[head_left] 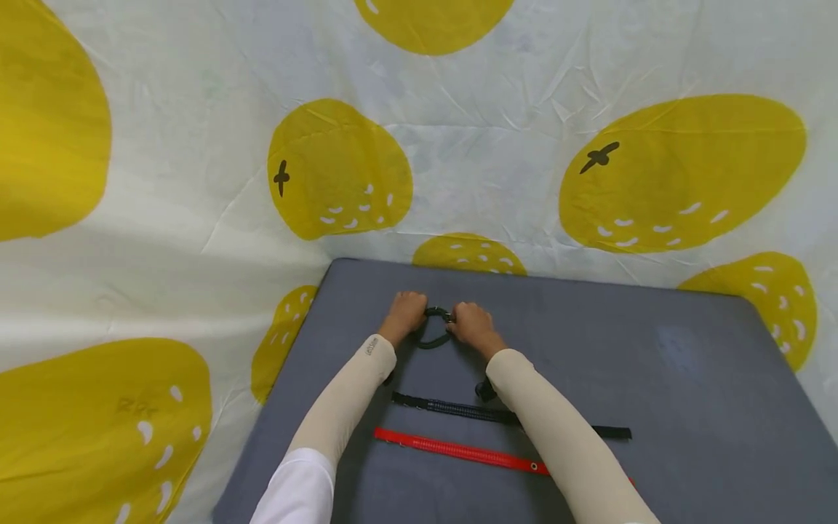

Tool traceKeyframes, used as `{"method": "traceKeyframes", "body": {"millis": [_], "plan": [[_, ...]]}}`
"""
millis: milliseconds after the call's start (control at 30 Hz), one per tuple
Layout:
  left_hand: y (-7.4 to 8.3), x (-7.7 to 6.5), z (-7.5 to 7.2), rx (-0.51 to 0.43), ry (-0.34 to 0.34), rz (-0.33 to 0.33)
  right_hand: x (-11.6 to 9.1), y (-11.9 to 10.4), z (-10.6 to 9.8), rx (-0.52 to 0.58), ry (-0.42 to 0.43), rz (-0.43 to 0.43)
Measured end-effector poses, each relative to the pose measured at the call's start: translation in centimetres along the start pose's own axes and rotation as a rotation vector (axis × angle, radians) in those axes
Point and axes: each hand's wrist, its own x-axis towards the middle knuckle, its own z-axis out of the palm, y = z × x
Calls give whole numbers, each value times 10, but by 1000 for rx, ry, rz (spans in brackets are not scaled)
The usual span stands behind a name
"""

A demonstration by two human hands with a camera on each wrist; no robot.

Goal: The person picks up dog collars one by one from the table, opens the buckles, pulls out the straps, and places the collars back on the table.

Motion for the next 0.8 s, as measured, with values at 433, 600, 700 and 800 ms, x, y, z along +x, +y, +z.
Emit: {"method": "traceKeyframes", "body": {"millis": [433,600,700,800], "plan": [[28,-46,-49,-240,263,142,-39,27,-61,234,132,-183],[47,-81,-79,-279,369,244,-69,33,-94,314,119,-293],[57,-104,-93,-294,412,294,-91,35,-112,378,57,-350],[67,-127,-106,-304,433,344,-112,38,-126,429,-4,-388]]}}
